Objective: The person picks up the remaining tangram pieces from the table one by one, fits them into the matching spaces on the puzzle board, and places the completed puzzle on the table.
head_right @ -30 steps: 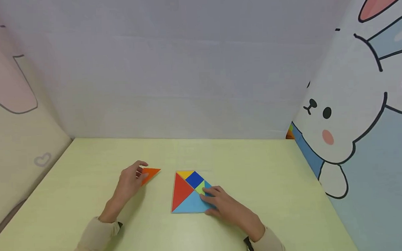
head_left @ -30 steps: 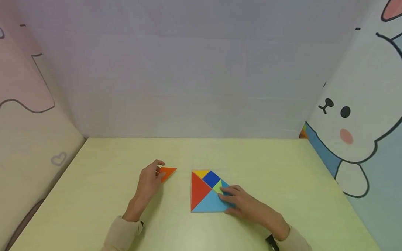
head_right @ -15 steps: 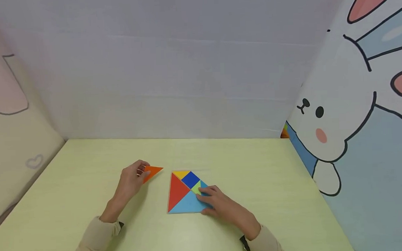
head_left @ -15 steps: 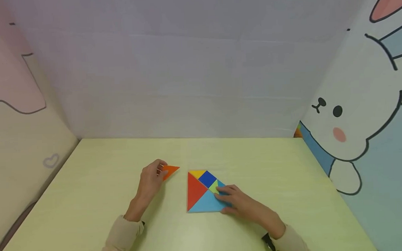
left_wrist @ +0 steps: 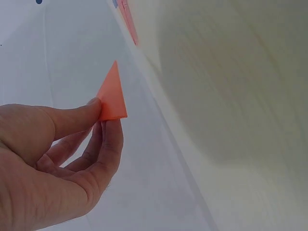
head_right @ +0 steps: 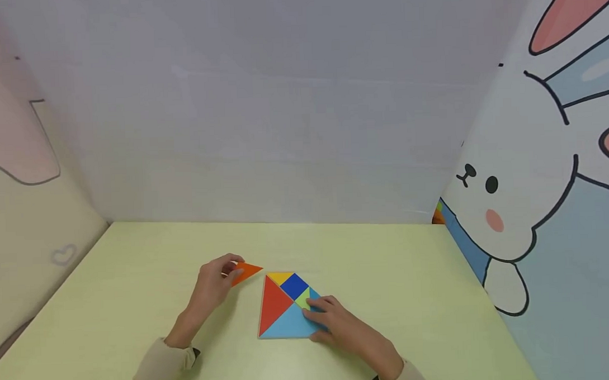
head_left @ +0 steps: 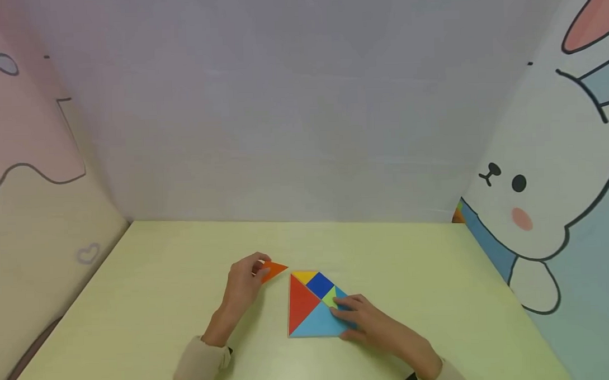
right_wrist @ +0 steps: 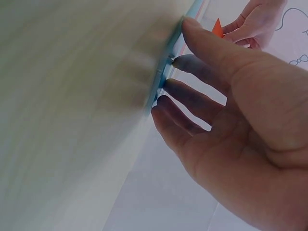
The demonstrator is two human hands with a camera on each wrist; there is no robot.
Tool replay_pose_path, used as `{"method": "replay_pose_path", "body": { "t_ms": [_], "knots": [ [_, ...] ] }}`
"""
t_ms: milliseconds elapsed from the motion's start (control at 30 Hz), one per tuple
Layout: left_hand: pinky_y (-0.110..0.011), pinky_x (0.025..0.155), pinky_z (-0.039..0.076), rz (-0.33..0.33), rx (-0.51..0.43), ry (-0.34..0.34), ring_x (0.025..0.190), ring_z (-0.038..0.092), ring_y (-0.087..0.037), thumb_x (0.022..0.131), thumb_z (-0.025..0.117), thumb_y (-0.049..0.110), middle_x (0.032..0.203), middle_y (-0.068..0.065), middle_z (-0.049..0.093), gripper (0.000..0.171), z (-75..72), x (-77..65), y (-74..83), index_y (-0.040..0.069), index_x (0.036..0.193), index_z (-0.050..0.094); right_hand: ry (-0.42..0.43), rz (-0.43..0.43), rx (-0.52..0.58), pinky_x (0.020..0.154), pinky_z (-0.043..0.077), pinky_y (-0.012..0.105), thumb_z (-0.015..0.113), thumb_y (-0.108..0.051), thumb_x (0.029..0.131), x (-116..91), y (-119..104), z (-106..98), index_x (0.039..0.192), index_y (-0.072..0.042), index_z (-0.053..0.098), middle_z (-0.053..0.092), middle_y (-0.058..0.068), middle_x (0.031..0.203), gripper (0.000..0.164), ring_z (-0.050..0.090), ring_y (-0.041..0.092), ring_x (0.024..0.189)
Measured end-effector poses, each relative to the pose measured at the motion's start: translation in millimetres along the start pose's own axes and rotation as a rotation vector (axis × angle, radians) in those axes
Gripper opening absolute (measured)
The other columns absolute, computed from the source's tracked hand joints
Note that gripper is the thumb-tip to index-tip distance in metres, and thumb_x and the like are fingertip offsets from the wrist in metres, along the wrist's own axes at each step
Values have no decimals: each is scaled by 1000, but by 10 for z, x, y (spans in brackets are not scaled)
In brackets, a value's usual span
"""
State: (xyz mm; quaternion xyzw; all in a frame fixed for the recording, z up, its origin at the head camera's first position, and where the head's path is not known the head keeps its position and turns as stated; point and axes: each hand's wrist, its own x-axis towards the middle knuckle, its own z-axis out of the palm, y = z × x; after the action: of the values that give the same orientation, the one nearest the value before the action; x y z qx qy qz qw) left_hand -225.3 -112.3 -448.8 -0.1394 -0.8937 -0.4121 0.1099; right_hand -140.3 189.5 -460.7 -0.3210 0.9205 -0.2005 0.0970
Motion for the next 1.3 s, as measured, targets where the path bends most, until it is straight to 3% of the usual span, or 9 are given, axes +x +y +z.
{"method": "replay_pose_path", "body": {
  "t_ms": [300, 900, 1133, 1300],
  "knots": [
    [-33, 67, 56, 25, -15, -3, 74, 66, -22, 89, 74, -6, 84, -9, 71, 16, 66, 14, 51, 0, 104, 75, 26, -16, 18, 106, 47, 39, 68, -29, 100, -29, -4, 6, 143, -2, 59, 51, 15, 150, 51, 45, 33, 131],
    [-32, 70, 58, 63, -39, -17, 79, 67, -26, 91, 74, -6, 91, -12, 72, 20, 236, 111, 113, -2, 110, 76, 26, -23, -9, 106, 47, 40, 68, -27, 100, -33, 8, -14, 144, -2, 59, 50, 15, 151, 51, 45, 33, 130],
    [-36, 74, 60, 36, -59, -39, 81, 69, -27, 91, 74, -4, 91, -12, 72, 24, 285, 144, 161, -2, 115, 75, 33, -38, -19, 106, 47, 43, 69, -24, 100, -29, 8, -19, 143, 0, 58, 50, 17, 151, 50, 45, 34, 131],
    [-38, 76, 60, 0, -79, -46, 84, 69, -27, 93, 73, -2, 92, -12, 72, 17, 317, 157, 213, -1, 110, 72, 40, -45, -5, 106, 47, 44, 69, -24, 100, -36, 3, -16, 143, 0, 59, 50, 18, 150, 50, 45, 36, 131]
  ]
}}
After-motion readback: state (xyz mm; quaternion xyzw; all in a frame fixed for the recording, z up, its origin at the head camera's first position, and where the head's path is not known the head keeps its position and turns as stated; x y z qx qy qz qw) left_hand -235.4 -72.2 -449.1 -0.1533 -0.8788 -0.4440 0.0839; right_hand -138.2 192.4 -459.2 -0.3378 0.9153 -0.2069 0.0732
